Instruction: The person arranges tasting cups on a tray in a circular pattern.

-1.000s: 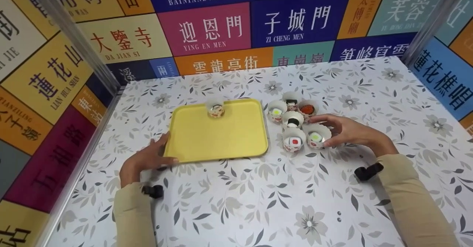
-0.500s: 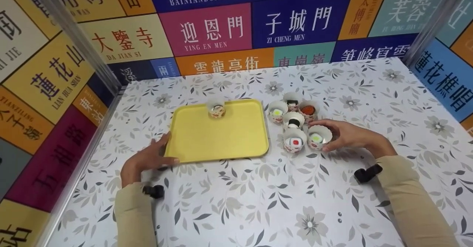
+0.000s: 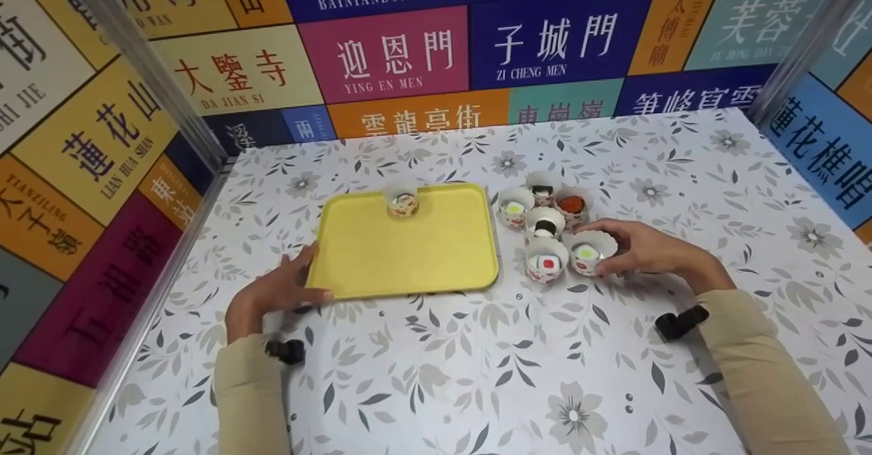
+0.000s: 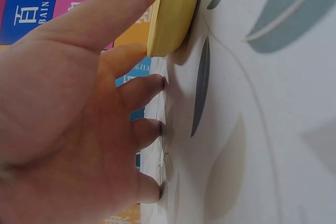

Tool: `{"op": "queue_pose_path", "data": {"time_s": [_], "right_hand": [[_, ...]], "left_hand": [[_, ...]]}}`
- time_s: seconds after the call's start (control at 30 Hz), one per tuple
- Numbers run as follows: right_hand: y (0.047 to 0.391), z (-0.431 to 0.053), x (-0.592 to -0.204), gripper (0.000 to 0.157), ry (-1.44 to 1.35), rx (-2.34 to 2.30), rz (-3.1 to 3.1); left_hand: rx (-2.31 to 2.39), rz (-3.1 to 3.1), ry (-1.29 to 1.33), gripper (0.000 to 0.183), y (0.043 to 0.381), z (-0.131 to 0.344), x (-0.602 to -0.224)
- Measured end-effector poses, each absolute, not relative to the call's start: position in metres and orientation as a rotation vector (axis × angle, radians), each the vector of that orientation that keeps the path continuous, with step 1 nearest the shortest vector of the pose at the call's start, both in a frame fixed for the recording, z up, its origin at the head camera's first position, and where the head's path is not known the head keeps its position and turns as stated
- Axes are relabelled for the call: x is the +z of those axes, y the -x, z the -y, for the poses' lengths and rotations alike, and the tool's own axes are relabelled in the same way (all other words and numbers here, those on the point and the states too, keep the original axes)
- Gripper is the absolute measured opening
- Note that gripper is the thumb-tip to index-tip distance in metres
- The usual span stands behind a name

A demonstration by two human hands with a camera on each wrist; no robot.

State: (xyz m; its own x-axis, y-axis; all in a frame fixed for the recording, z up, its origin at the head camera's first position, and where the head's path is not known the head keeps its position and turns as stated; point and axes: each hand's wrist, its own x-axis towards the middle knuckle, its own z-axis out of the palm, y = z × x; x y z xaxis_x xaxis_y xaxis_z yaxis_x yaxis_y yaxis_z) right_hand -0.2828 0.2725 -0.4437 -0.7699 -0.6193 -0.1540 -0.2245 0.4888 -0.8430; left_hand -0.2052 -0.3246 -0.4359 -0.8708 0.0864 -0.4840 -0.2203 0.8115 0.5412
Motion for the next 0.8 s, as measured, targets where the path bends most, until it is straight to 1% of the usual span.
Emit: {"op": "queue_pose_path", "data": {"time_s": [0.23,0.6,0.8], "right_hand": [[0.281,-0.272,-0.439,0.068,0.623,-1.224,-2.303],[0.276,-0.264,-0.432,0.063,0.737,-1.318,-2.314],[0.270,-0.254,-0.423,0.064,0.798,-1.335,-2.349]], "left_hand": [[0.819,-2.502,0.103,0.116,0.206,0.326,-0.437],[0.836,-2.492,0.100,0.113,0.203,0.326,-0.435],[0.832,-2.502,0.079,0.115,0.204,0.326,-0.436]]}}
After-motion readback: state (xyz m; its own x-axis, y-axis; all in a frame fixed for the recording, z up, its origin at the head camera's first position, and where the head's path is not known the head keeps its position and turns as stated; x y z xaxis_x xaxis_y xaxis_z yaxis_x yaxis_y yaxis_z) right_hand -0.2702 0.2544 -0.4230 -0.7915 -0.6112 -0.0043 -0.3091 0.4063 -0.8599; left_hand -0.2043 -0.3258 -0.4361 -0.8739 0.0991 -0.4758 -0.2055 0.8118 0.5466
